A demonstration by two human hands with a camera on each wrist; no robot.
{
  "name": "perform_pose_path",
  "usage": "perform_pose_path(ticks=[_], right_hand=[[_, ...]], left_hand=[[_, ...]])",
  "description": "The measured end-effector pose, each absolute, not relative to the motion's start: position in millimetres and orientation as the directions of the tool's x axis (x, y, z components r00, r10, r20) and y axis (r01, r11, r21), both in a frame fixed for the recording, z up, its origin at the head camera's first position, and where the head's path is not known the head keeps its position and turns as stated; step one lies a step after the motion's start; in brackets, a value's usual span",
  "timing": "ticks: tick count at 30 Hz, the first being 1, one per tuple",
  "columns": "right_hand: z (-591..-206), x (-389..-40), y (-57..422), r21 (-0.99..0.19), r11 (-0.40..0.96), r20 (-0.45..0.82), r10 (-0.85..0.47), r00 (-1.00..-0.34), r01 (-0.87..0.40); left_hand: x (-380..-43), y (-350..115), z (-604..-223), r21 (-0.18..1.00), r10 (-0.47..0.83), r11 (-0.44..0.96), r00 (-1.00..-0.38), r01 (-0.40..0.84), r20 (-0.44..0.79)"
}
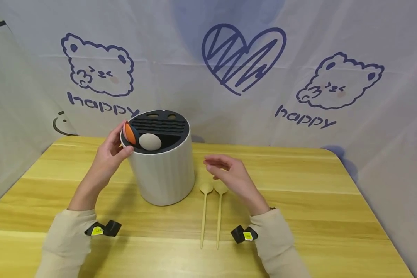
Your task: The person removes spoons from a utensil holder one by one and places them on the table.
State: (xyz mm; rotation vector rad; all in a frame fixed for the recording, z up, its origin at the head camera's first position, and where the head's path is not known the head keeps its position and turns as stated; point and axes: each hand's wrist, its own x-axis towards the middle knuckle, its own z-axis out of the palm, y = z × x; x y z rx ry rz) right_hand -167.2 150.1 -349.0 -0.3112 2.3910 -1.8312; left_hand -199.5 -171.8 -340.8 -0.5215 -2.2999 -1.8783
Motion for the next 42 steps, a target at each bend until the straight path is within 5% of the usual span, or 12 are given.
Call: perform_pose_path(ticks=[42], right_hand=[[-364.7,-167.5,137.1,-0.945,0.3,0.034,-0.31,-0.95,-0.132]], left_hand=[[-200.0,-173.6,-343.2,0.918,0.184,0.136,-0.92,0.371,0.345]])
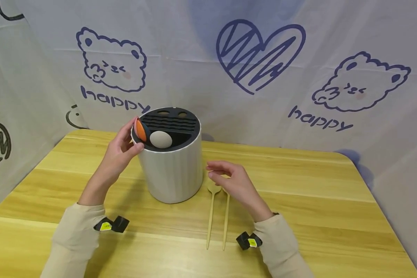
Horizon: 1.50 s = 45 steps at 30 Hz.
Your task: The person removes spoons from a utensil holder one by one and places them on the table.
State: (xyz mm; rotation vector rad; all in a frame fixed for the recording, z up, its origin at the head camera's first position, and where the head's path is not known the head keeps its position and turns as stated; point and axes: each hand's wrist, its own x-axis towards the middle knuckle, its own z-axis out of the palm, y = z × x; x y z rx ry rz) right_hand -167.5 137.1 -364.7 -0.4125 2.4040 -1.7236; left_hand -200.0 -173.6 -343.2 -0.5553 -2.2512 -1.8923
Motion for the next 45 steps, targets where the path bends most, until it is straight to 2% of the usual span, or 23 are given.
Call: perform_pose_path(ticks=[21,36,45], right_hand=[[-335.7,-171.0,132.2,-0.949,0.242,0.145,-0.228,-0.963,-0.2],[-285.5,-179.0,108.4,-0.912,0.277,0.225,-0.275,-0.935,-0.302],[-263.3,-187.2,86.4,-0.908,0.269,0.201,-0.397,-0.895,-0.323]], left_hand=[[-201.3,-167.9,-346.2,0.918,0.194,0.131,-0.918,0.375,0.347],[-200.2,-171.8,-344.8,0.919,0.188,0.15,-0.923,0.365,0.336],[-199.4,-172.3,-342.4,0.918,0.189,0.15,-0.923,0.366,0.337]])
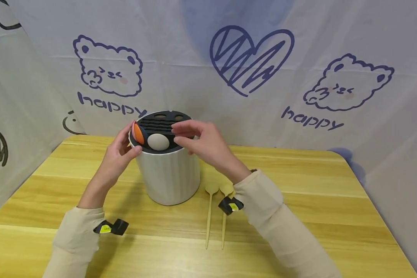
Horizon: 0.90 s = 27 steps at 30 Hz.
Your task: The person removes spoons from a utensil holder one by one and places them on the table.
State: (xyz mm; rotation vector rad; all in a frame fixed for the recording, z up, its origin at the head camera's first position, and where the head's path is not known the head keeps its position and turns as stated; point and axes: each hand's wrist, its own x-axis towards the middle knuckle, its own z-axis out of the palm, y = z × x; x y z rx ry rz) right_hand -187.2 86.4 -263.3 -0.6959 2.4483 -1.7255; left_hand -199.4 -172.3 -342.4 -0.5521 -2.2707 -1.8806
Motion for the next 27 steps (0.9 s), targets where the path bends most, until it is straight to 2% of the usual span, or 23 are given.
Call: perform_pose_path(ticks=[13,27], right_hand=[[-260.4,-191.7,71.5,-0.914,0.299,0.134,-0.419,-0.898,-0.276],[-261.3,-197.0,71.4,-0.884,0.334,0.134,-0.488,-0.863,-0.326]], left_hand=[[-199.0,-174.1,-342.8,0.919,0.187,0.158,-0.924,0.362,0.333],[-199.4,-173.0,-343.8,0.922,0.185,0.155,-0.927,0.355,0.326]])
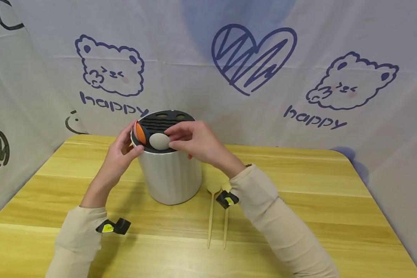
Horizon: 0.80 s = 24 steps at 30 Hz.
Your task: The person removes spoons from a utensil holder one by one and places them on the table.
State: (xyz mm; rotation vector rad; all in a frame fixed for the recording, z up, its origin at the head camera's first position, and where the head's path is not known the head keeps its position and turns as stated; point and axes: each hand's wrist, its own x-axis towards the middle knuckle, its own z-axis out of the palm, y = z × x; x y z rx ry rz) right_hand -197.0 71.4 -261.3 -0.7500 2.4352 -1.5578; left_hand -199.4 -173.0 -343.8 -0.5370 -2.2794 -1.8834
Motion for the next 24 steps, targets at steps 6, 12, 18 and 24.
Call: perform_pose_path(ticks=[6,12,18,24], right_hand=[[-260.5,-196.9,69.0,-0.886,0.327,0.136,-0.496,-0.858,-0.329],[-262.5,-195.9,68.4,-0.878,0.35,0.117,-0.505,-0.855,-0.327],[-263.6,-195.5,67.8,-0.868,0.344,0.159,-0.489,-0.858,-0.357],[-264.1,-195.4,65.1,-0.871,0.333,0.169,-0.488,-0.856,-0.361]], left_hand=[[-199.6,-173.4,-344.1,0.92,0.184,0.148,-0.924,0.364,0.336],[-200.0,-171.7,-345.6,0.917,0.192,0.152,-0.921,0.369,0.339],[-201.1,-171.3,-345.0,0.918,0.199,0.142,-0.919,0.37,0.339],[-200.1,-173.4,-345.4,0.92,0.19,0.153,-0.924,0.36,0.331]])
